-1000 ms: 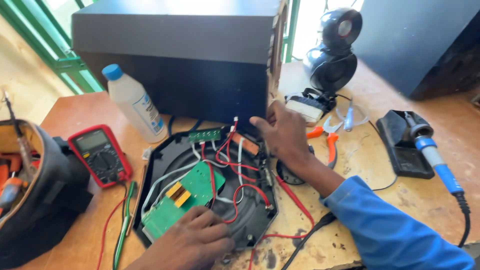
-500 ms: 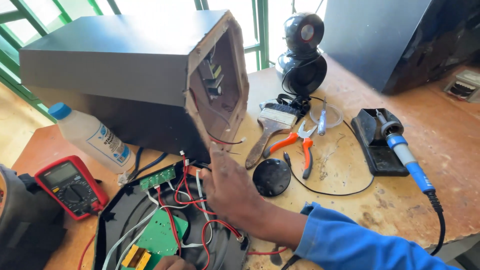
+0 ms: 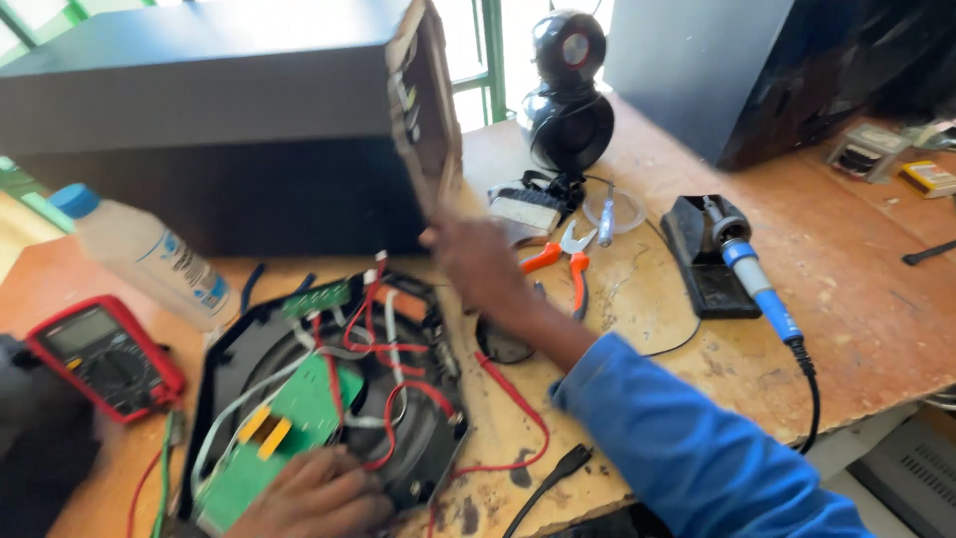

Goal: Disassembling and cleaning an electronic speaker system using pliers, a brush, and a screwdriver to access and remove the circuit board.

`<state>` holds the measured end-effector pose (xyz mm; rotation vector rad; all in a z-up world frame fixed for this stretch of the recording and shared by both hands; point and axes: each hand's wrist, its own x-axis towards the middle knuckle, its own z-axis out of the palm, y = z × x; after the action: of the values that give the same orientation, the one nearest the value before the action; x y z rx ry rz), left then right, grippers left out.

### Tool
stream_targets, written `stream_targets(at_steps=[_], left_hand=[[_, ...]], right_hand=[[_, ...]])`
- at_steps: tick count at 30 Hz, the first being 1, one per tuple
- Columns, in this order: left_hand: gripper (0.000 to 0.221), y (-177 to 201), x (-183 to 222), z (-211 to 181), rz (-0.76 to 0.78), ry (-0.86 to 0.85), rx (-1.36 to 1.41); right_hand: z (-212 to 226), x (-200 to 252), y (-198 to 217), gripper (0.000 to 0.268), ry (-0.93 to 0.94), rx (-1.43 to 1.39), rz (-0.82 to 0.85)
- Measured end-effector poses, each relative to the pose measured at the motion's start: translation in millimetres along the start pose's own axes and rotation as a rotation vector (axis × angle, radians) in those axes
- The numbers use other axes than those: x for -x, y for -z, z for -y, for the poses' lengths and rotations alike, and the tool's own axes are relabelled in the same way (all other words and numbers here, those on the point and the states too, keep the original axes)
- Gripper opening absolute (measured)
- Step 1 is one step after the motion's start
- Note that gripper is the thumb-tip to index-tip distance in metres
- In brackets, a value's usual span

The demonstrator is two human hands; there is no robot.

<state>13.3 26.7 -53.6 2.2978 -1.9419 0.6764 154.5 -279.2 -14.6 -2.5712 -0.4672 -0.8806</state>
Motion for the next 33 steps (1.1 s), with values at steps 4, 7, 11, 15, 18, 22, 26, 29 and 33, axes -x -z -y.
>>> stream_targets(at_steps=[4, 7, 11, 15, 18, 22, 26, 29, 33], left_hand=[[0.019, 30.8, -31.8, 0.4, 0.183, 0.244, 0.282], [0.025, 34.8, -53.4, 4.1, 0.158, 0.241, 0.333], [0.042, 27.7, -70.4, 5.1, 0.085, 0.272, 0.328], [0.022, -3.2, -64.4, 20.6, 0.015, 0.172, 0.369], [0.031, -30.2, -51.5, 28.0, 0.074, 0.239, 0.199], [0.035, -17.6, -62.4, 22.9, 0.023, 0.278, 0.233], [0.037, -5.5, -79.8, 18.2, -0.058, 0.268, 0.325], [0.052, -31.1, -61.5, 34.0, -0.001, 0.251, 0.276], [0.059, -10.1, -80.5, 25.1, 0.027, 0.291, 0.294]], right_hand=[[-34.5, -24.8, 22.9, 0.029, -0.375, -0.348, -0.031], [-51.6, -33.2, 17.7, 0.036, -0.378, -0.304, -0.048], [-73.0, -45.8, 0.5, 0.037, -0.446, -0.264, -0.131], [-91.1, -54.9, -17.4, 0.027, -0.560, -0.253, -0.276], [-57.7, -47.8, 8.3, 0.037, -0.664, -0.001, 0.025], [-28.8, -25.3, 29.0, 0.034, -0.570, 0.162, 0.291], [-18.6, 22.1, 42.5, 0.033, -0.450, 0.046, 0.279], [-44.8, 53.3, 11.9, 0.029, -0.096, 0.046, 0.110], [-33.2, 44.1, 34.3, 0.032, -0.268, -0.028, 0.211]])
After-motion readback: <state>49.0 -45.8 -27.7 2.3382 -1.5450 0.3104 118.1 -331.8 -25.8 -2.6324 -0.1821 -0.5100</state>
